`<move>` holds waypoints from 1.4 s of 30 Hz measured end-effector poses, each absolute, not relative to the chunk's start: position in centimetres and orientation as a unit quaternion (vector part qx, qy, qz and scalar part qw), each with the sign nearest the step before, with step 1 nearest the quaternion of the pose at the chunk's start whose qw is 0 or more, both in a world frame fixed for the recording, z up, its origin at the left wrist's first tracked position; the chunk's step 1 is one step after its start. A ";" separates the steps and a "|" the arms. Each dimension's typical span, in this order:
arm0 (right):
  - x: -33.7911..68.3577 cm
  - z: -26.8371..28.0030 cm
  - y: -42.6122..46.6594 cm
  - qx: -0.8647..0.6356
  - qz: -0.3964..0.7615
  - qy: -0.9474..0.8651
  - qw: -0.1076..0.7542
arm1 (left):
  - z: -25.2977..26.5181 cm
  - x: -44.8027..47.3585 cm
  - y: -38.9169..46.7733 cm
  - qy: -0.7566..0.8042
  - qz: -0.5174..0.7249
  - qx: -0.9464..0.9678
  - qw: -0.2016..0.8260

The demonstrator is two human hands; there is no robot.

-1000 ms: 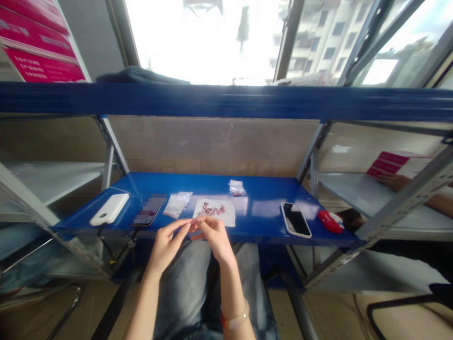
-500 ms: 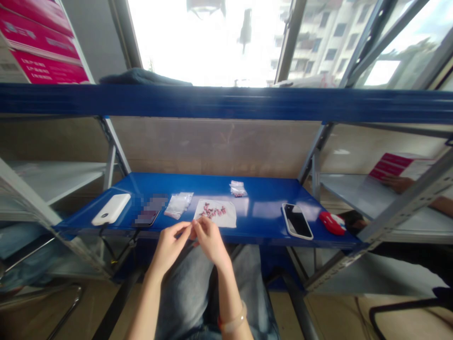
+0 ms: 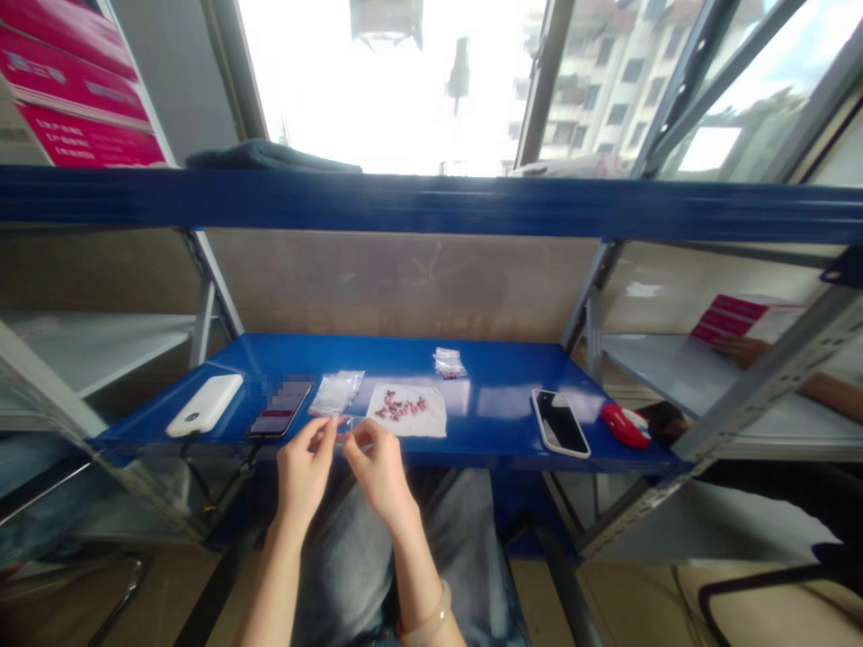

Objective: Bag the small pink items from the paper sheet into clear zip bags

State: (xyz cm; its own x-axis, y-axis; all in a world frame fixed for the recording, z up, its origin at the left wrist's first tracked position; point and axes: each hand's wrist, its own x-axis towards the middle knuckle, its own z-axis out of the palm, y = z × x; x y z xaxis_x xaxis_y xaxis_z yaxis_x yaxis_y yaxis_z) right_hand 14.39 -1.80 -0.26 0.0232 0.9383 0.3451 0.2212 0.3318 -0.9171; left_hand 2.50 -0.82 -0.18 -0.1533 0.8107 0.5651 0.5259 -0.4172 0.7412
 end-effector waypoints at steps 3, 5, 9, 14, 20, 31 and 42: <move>14.3 -0.3 -1.6 -0.508 0.254 -0.589 0.574 | -0.1 2.6 -0.8 0.514 0.553 0.648 0.100; 14.5 -0.4 -1.4 -0.523 0.204 -0.576 0.594 | -0.2 3.1 -0.9 0.504 0.555 0.656 0.088; 14.9 -0.4 -1.4 -0.513 0.166 -0.598 0.593 | -0.6 4.4 -1.1 0.480 0.572 0.662 0.064; 15.4 -0.6 -1.3 -0.526 0.208 -0.612 0.552 | -0.5 5.3 -1.5 0.453 0.599 0.659 0.046; 16.6 -1.0 -1.0 -0.531 0.220 -0.633 0.519 | -0.1 4.9 -1.3 0.440 0.565 0.692 0.096; 18.4 -1.1 -1.3 -0.557 0.227 -0.693 0.397 | -1.7 2.8 -0.6 0.420 0.377 0.796 0.215; 18.8 -0.6 -1.3 -0.483 0.314 -0.675 0.462 | -1.1 3.0 -1.0 0.471 0.343 0.758 0.292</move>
State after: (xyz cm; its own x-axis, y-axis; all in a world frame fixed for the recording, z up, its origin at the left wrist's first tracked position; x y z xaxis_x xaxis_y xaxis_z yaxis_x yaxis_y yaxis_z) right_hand 18.80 -1.26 -0.63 -0.1067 0.9412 0.3205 0.3615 0.3370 -0.8693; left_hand 3.04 -1.02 -1.11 0.3208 0.9149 0.2452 0.5145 -0.3857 0.7659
